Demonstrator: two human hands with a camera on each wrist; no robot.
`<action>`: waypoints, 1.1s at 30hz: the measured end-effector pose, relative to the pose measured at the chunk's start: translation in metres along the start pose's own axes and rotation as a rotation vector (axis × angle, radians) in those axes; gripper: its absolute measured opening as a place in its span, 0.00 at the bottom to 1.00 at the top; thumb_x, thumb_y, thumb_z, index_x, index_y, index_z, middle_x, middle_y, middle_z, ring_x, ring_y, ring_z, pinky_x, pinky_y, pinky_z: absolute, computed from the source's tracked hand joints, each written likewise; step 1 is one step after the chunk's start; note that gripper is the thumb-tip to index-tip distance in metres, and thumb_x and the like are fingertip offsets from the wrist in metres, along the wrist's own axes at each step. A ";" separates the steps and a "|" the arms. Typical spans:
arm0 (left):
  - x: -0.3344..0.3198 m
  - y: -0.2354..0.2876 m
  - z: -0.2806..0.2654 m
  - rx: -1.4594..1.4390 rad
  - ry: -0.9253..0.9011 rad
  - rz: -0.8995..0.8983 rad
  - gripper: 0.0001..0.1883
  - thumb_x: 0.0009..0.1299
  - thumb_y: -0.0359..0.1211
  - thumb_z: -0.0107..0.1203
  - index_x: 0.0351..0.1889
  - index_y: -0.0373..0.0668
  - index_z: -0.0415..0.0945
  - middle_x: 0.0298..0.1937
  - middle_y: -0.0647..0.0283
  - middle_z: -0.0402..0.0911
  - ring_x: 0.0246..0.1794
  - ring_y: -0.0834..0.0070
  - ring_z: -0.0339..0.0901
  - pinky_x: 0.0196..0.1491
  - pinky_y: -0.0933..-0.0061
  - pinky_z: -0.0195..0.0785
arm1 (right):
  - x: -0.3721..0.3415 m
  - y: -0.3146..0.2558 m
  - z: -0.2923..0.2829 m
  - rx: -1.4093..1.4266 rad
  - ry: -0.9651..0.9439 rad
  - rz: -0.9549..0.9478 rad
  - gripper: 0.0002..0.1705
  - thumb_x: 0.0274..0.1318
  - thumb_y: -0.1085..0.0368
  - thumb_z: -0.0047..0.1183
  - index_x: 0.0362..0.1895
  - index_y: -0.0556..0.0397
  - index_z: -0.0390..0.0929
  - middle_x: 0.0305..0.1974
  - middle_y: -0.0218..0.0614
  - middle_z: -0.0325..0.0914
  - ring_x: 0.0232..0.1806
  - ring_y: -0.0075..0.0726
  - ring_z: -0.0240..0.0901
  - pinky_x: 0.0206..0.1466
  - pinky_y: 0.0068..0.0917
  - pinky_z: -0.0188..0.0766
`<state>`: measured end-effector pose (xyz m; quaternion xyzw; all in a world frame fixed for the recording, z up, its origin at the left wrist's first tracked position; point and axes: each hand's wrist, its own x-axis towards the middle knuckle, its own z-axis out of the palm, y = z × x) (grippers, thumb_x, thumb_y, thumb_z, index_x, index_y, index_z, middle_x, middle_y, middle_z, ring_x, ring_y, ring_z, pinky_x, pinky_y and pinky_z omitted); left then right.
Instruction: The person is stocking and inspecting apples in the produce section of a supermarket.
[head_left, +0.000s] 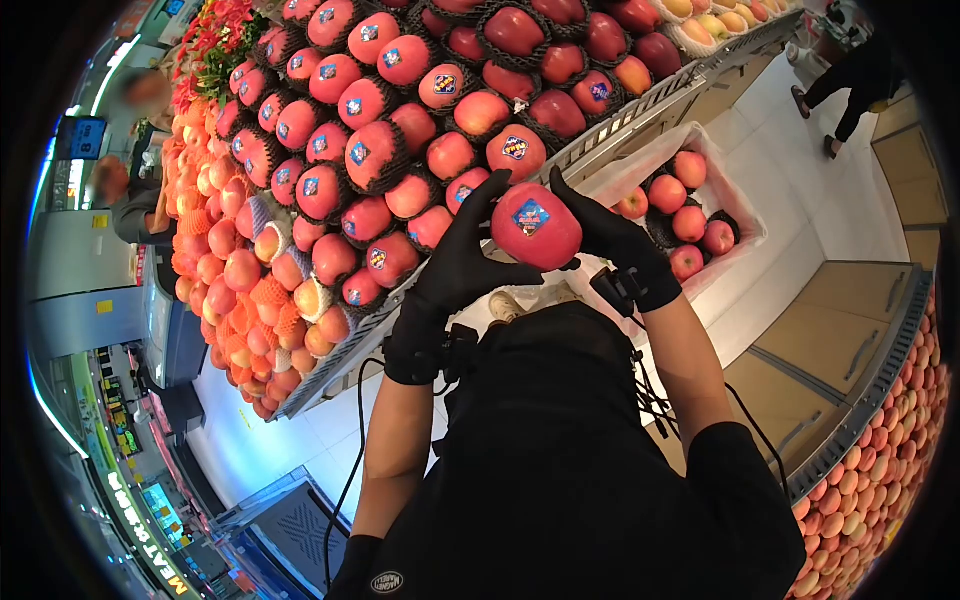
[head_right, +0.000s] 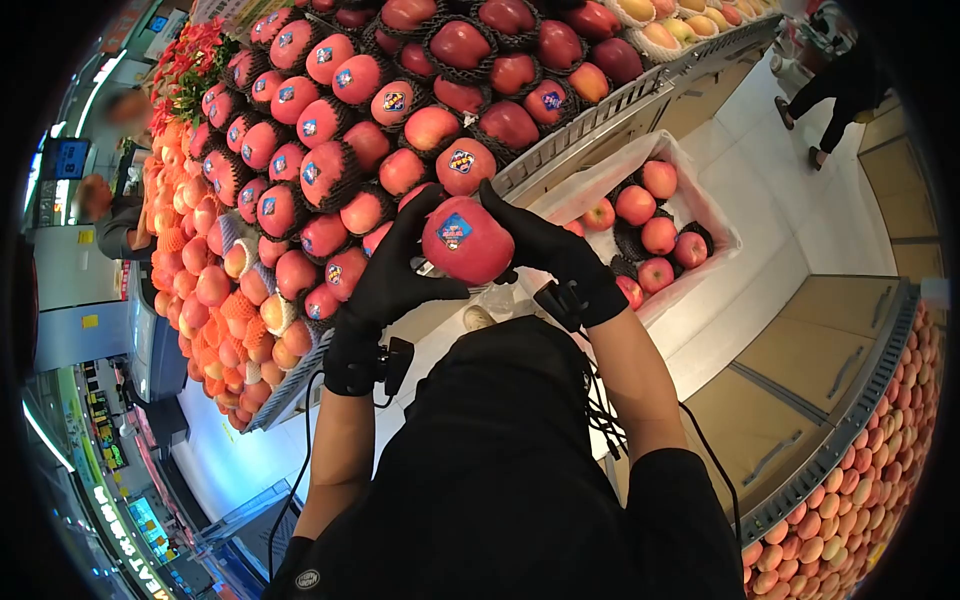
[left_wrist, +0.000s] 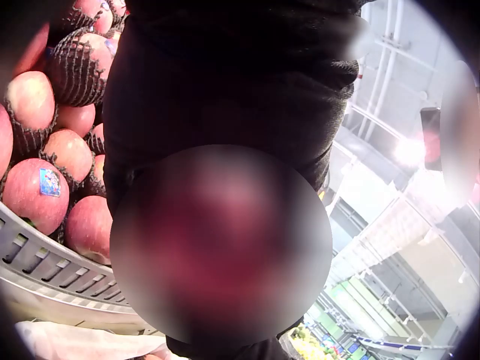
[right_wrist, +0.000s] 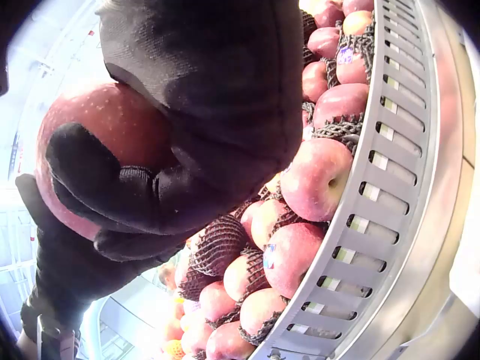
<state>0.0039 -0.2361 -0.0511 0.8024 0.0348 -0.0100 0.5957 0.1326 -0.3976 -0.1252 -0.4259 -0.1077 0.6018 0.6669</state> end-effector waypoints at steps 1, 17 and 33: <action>0.000 0.001 0.000 0.004 -0.004 0.013 0.60 0.43 0.35 0.79 0.73 0.44 0.51 0.68 0.58 0.63 0.69 0.66 0.62 0.66 0.59 0.61 | -0.003 -0.004 0.001 -0.051 -0.041 0.041 0.43 0.64 0.26 0.21 0.48 0.51 0.72 0.28 0.30 0.75 0.24 0.25 0.71 0.23 0.24 0.67; 0.006 0.021 0.002 0.158 0.290 0.157 0.49 0.41 0.36 0.80 0.62 0.42 0.62 0.56 0.58 0.72 0.58 0.68 0.72 0.59 0.64 0.69 | 0.009 0.002 -0.014 -0.117 -0.188 -0.221 0.44 0.65 0.29 0.22 0.60 0.55 0.65 0.48 0.42 0.74 0.42 0.40 0.76 0.44 0.36 0.74; 0.013 0.016 0.013 0.529 0.438 0.226 0.62 0.36 0.42 0.81 0.70 0.40 0.55 0.65 0.52 0.65 0.64 0.57 0.65 0.63 0.57 0.62 | 0.011 0.009 0.023 0.141 0.141 -0.442 0.38 0.57 0.52 0.57 0.66 0.54 0.59 0.59 0.42 0.65 0.60 0.41 0.67 0.58 0.38 0.72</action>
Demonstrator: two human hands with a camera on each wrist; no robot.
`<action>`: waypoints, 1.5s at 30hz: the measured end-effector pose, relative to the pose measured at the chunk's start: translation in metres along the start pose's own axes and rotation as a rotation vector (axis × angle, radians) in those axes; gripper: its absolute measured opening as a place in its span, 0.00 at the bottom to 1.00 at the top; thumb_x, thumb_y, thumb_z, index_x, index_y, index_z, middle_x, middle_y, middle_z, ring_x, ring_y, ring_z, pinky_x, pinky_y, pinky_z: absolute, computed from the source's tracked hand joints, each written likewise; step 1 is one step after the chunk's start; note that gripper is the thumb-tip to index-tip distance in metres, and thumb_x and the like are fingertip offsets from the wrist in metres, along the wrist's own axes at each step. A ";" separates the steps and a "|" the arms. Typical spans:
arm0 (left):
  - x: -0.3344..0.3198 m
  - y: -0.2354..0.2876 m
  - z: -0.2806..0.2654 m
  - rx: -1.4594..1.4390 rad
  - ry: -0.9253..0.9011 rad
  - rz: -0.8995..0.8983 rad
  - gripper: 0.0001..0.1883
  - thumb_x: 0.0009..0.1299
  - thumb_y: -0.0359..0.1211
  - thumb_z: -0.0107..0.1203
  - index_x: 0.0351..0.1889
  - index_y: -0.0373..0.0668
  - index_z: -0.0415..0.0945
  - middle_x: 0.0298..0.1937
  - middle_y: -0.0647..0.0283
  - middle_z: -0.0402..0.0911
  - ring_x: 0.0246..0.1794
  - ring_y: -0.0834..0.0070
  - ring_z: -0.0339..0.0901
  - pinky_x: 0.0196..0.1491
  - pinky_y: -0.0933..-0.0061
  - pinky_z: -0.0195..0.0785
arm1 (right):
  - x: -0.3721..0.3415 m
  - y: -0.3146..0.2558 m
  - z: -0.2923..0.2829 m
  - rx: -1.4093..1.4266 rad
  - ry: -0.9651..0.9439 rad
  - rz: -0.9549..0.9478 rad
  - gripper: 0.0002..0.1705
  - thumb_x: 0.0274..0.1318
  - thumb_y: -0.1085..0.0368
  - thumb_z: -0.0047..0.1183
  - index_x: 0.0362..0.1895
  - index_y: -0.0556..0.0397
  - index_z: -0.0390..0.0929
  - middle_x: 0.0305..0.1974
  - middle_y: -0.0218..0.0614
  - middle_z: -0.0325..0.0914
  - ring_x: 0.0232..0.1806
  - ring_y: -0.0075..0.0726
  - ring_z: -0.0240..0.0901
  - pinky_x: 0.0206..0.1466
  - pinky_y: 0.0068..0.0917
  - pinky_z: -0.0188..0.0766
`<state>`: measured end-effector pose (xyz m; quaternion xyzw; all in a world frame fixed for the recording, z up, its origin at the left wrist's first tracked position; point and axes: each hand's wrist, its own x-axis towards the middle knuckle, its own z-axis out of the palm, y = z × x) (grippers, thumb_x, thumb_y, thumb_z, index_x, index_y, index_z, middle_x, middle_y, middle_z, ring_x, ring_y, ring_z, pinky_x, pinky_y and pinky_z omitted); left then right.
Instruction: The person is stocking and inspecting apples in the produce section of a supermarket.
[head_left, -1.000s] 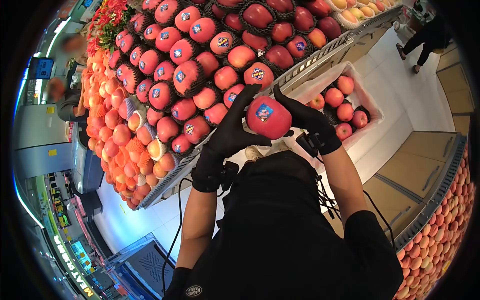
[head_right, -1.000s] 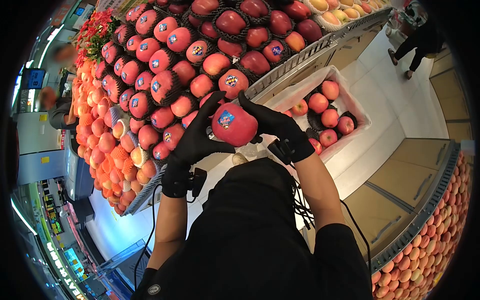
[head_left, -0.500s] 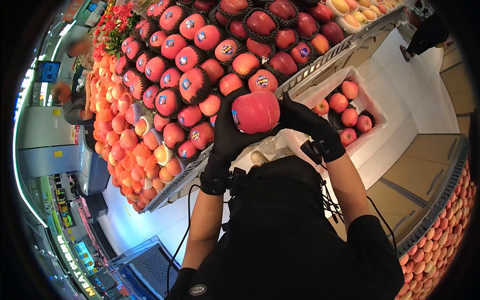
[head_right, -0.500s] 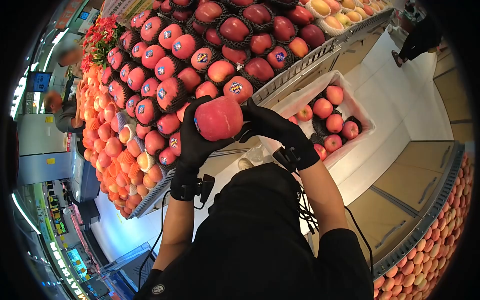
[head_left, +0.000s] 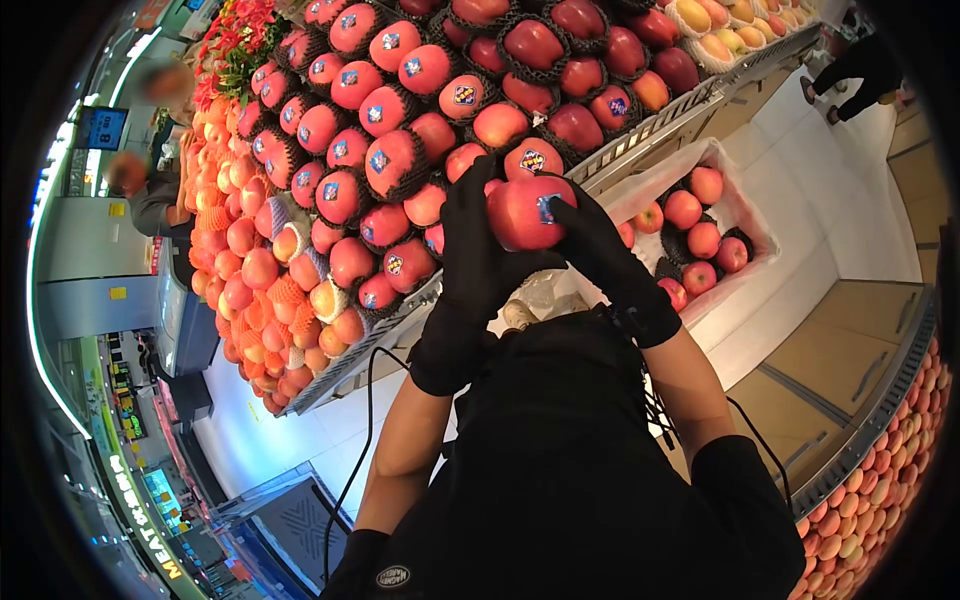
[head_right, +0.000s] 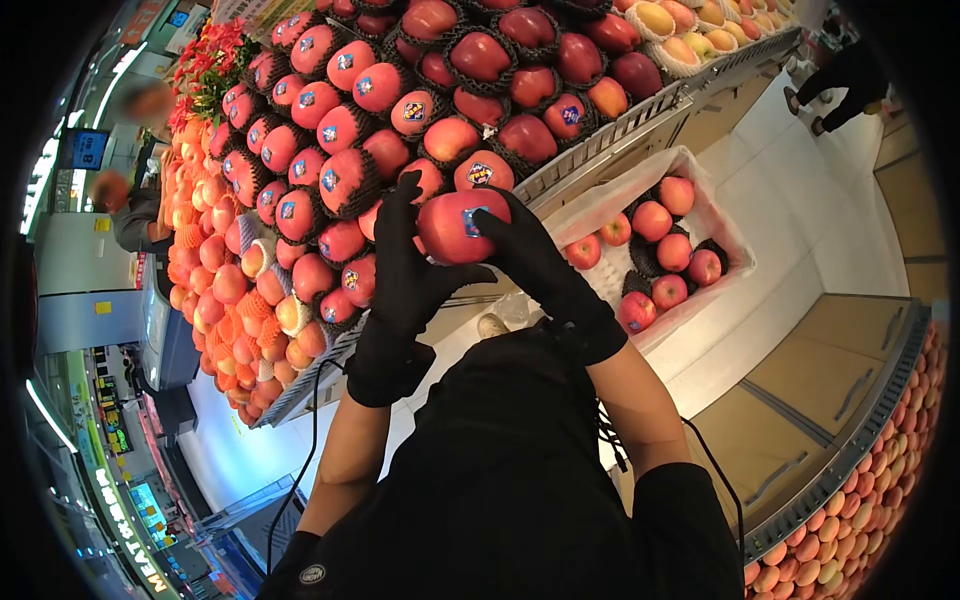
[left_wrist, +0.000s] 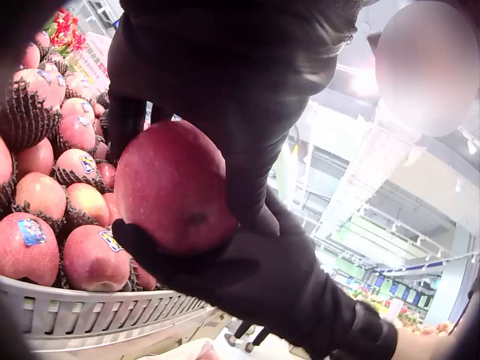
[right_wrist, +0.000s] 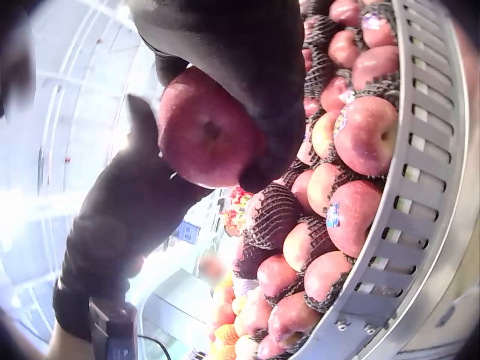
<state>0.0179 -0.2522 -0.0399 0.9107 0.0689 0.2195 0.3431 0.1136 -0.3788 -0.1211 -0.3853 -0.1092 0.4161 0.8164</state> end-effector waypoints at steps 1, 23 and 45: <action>0.000 0.001 -0.003 -0.045 0.004 -0.005 0.62 0.35 0.43 0.81 0.69 0.38 0.56 0.65 0.52 0.64 0.64 0.55 0.63 0.63 0.56 0.60 | -0.004 -0.007 -0.003 0.167 -0.029 0.063 0.38 0.56 0.53 0.58 0.65 0.58 0.59 0.58 0.42 0.66 0.60 0.42 0.67 0.60 0.43 0.71; 0.003 -0.011 0.012 -0.026 0.007 0.124 0.46 0.42 0.31 0.76 0.62 0.42 0.63 0.56 0.53 0.68 0.57 0.56 0.69 0.56 0.61 0.67 | -0.019 -0.055 0.004 -0.480 0.064 -0.261 0.38 0.51 0.64 0.63 0.66 0.51 0.61 0.60 0.36 0.68 0.58 0.37 0.69 0.57 0.34 0.70; -0.007 -0.031 0.018 -0.137 0.052 0.097 0.51 0.44 0.33 0.78 0.67 0.39 0.58 0.65 0.53 0.63 0.67 0.60 0.63 0.65 0.58 0.62 | -0.013 -0.024 0.032 -0.780 0.213 -0.425 0.56 0.38 0.57 0.73 0.69 0.55 0.52 0.61 0.45 0.64 0.64 0.45 0.63 0.63 0.40 0.65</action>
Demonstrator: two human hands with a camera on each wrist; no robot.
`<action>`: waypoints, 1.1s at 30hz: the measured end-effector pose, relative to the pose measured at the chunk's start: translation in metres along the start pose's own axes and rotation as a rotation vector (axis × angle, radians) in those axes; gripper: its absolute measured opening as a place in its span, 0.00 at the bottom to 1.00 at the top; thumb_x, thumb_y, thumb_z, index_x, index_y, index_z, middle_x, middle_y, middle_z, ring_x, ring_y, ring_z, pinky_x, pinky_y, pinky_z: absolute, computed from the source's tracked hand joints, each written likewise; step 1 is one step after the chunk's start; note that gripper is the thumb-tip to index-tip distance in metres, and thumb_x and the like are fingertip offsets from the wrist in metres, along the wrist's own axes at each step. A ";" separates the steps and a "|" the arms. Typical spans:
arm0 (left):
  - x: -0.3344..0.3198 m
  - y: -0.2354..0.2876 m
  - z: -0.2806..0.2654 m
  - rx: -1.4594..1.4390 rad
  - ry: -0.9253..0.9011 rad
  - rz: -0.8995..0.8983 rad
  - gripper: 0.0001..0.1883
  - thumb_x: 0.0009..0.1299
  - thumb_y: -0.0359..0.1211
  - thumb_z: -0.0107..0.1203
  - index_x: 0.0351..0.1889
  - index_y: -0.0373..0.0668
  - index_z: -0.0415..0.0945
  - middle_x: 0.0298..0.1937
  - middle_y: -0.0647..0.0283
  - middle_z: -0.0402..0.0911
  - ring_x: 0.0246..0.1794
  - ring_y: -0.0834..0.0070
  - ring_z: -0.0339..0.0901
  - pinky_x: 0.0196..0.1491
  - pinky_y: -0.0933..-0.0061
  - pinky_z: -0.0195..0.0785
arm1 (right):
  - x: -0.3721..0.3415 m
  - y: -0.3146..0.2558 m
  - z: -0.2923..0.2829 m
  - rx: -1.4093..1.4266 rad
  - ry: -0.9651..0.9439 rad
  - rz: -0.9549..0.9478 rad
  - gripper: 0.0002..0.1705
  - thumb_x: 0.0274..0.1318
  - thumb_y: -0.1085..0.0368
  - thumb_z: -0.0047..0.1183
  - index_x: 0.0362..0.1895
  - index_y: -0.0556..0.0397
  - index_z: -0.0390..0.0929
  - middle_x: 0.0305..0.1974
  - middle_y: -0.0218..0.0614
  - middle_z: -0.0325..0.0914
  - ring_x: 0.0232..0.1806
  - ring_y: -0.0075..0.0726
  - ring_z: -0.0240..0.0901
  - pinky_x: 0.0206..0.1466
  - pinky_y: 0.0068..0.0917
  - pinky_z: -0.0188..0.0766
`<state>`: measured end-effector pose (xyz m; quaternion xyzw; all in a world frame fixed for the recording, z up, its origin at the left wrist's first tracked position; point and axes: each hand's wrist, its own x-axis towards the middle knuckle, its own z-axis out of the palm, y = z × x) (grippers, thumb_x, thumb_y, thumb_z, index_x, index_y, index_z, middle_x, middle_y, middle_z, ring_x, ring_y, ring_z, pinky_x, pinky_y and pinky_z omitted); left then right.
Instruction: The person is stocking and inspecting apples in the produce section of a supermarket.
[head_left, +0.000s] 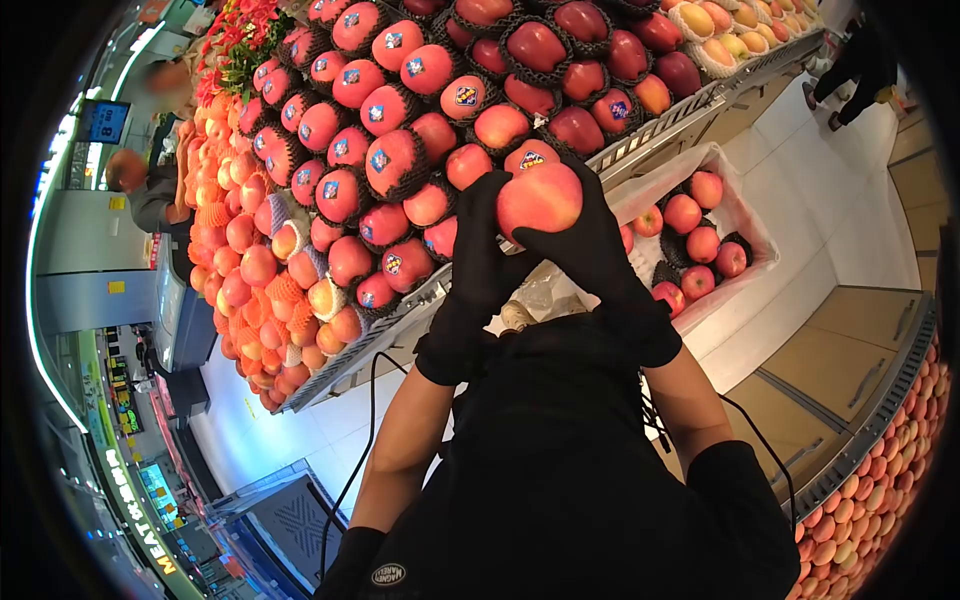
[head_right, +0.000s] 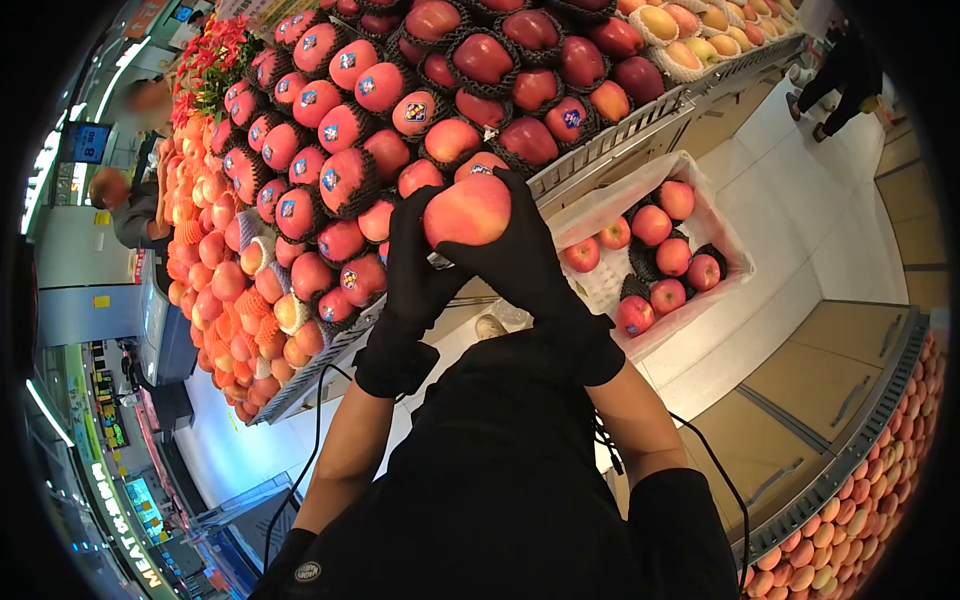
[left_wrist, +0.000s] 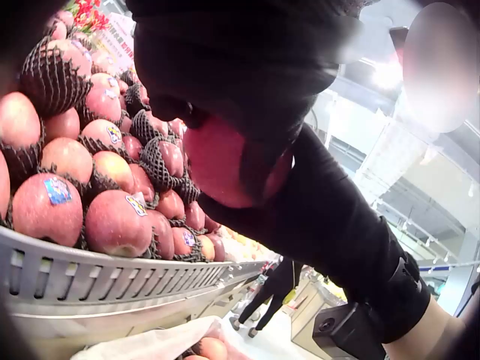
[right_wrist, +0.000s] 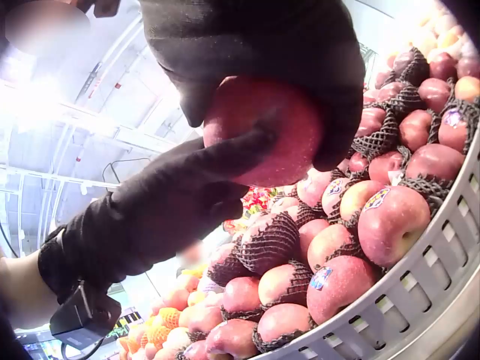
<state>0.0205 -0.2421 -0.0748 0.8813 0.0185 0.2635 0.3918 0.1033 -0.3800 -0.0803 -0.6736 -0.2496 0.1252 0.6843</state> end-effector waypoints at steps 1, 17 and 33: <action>-0.001 -0.002 0.001 -0.028 -0.005 -0.048 0.50 0.45 0.32 0.77 0.66 0.39 0.58 0.65 0.53 0.63 0.67 0.61 0.63 0.64 0.59 0.63 | -0.001 0.002 -0.002 0.031 -0.045 0.010 0.56 0.39 0.57 0.73 0.69 0.54 0.51 0.61 0.44 0.64 0.63 0.45 0.64 0.62 0.40 0.66; 0.003 0.010 -0.028 -0.024 -0.007 -0.104 0.46 0.44 0.30 0.75 0.63 0.38 0.62 0.58 0.55 0.72 0.58 0.66 0.72 0.59 0.62 0.67 | -0.008 0.013 -0.035 0.381 -0.406 0.150 0.41 0.54 0.70 0.59 0.71 0.50 0.54 0.64 0.34 0.62 0.54 0.30 0.68 0.56 0.29 0.70; -0.018 -0.003 -0.018 0.258 0.051 0.215 0.36 0.44 0.25 0.73 0.55 0.46 0.73 0.66 0.48 0.64 0.66 0.48 0.63 0.59 0.55 0.64 | -0.007 0.005 -0.019 0.259 -0.311 -0.059 0.56 0.33 0.66 0.74 0.69 0.54 0.56 0.65 0.41 0.62 0.67 0.37 0.59 0.70 0.36 0.59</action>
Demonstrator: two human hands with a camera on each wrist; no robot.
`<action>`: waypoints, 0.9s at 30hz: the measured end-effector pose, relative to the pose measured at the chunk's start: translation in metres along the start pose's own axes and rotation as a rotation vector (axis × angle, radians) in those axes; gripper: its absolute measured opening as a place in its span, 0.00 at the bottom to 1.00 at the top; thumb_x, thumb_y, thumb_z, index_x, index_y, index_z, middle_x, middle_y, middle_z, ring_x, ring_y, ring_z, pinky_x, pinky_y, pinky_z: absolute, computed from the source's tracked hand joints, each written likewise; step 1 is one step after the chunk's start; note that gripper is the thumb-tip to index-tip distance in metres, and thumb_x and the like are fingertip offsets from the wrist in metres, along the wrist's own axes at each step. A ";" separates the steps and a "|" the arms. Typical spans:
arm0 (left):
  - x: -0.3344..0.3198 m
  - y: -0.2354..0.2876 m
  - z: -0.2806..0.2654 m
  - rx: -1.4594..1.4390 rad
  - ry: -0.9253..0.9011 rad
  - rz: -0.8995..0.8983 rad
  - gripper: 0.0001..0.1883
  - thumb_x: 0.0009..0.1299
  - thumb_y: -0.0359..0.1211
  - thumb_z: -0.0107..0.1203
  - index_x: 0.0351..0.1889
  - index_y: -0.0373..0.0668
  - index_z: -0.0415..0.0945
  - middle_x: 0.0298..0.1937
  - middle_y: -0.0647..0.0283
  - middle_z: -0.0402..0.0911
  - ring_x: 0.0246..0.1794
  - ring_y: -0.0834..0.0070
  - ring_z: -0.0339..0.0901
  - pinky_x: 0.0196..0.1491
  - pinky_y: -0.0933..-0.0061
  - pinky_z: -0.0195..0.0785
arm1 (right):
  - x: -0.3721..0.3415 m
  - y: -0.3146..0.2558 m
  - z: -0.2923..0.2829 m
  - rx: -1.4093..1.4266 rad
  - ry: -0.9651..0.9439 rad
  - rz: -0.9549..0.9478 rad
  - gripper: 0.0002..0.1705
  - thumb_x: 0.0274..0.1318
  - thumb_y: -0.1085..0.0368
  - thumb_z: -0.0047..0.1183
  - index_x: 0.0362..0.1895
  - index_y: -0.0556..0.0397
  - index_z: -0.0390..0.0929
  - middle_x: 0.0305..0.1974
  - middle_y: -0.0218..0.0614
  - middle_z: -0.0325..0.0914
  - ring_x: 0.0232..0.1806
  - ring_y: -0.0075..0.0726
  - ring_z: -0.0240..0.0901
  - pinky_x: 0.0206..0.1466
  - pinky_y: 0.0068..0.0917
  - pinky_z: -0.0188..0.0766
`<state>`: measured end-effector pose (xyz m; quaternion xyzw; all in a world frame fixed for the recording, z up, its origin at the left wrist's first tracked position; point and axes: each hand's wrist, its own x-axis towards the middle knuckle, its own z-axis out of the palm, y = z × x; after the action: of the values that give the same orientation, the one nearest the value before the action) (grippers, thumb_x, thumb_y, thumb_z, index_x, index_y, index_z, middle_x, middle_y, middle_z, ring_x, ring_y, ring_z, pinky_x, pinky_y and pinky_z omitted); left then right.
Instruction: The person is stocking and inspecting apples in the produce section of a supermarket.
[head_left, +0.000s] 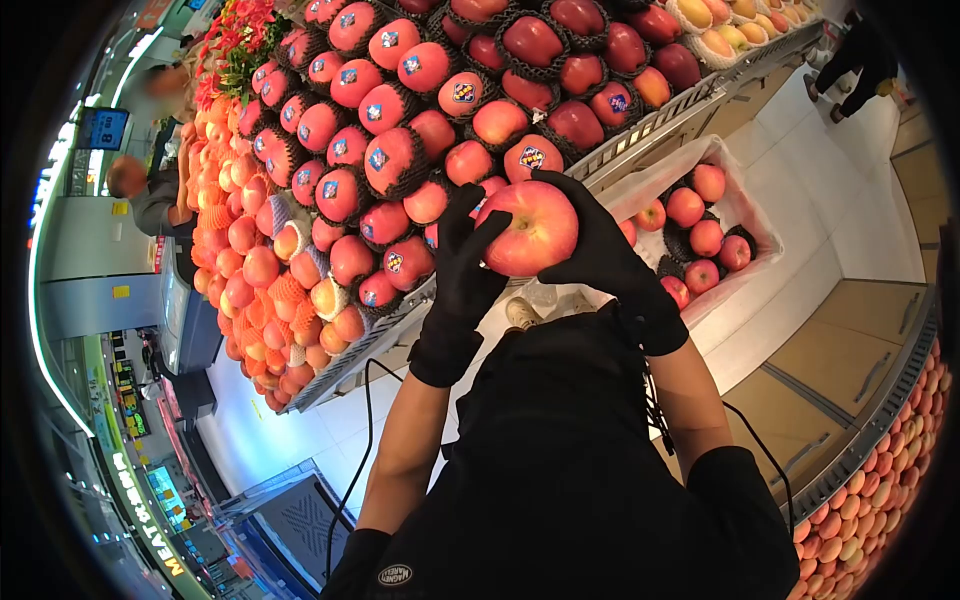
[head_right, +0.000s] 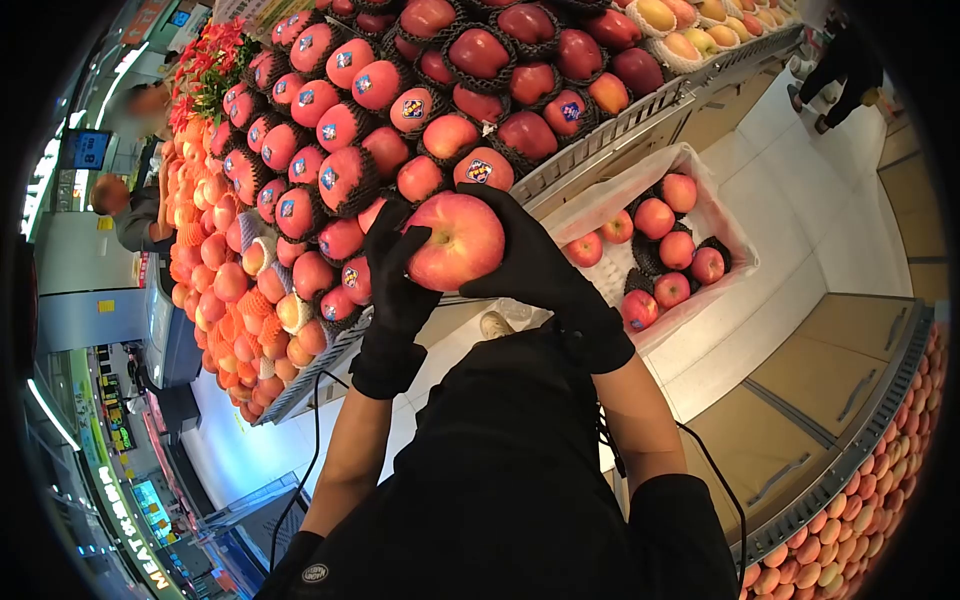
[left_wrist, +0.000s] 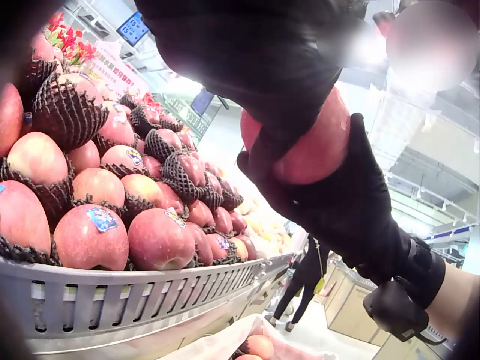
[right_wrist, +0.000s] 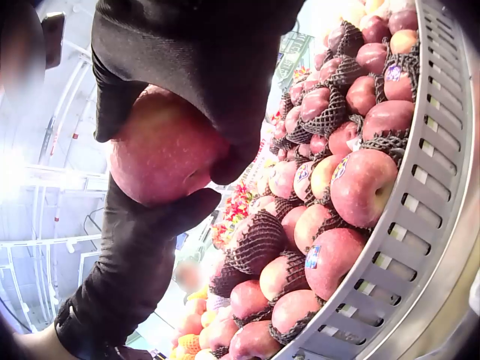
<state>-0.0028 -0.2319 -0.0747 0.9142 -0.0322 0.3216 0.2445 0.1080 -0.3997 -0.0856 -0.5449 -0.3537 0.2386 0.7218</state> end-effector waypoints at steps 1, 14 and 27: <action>0.001 -0.001 0.000 0.018 -0.020 0.017 0.35 0.46 0.26 0.73 0.55 0.44 0.72 0.66 0.47 0.65 0.66 0.48 0.63 0.62 0.54 0.62 | 0.000 0.000 -0.001 -0.005 -0.012 -0.012 0.55 0.35 0.66 0.73 0.69 0.54 0.56 0.65 0.41 0.62 0.67 0.37 0.59 0.69 0.37 0.59; -0.014 -0.019 0.004 -0.583 -0.364 -0.815 0.30 0.59 0.40 0.68 0.55 0.33 0.72 0.49 0.57 0.80 0.51 0.70 0.77 0.54 0.66 0.71 | -0.016 0.075 -0.018 0.341 0.033 0.469 0.29 0.72 0.46 0.34 0.47 0.60 0.75 0.33 0.39 0.79 0.24 0.32 0.76 0.29 0.27 0.75; -0.048 -0.034 0.011 -0.831 -0.224 -1.095 0.22 0.65 0.47 0.59 0.50 0.44 0.70 0.26 0.73 0.69 0.17 0.86 0.61 0.18 0.81 0.50 | -0.072 0.192 -0.080 0.076 0.240 0.579 0.10 0.55 0.63 0.55 0.33 0.59 0.80 0.30 0.38 0.79 0.27 0.30 0.76 0.31 0.28 0.72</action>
<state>-0.0266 -0.2117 -0.1256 0.6572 0.2880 0.0168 0.6963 0.1318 -0.4457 -0.2998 -0.6199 -0.0868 0.3814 0.6803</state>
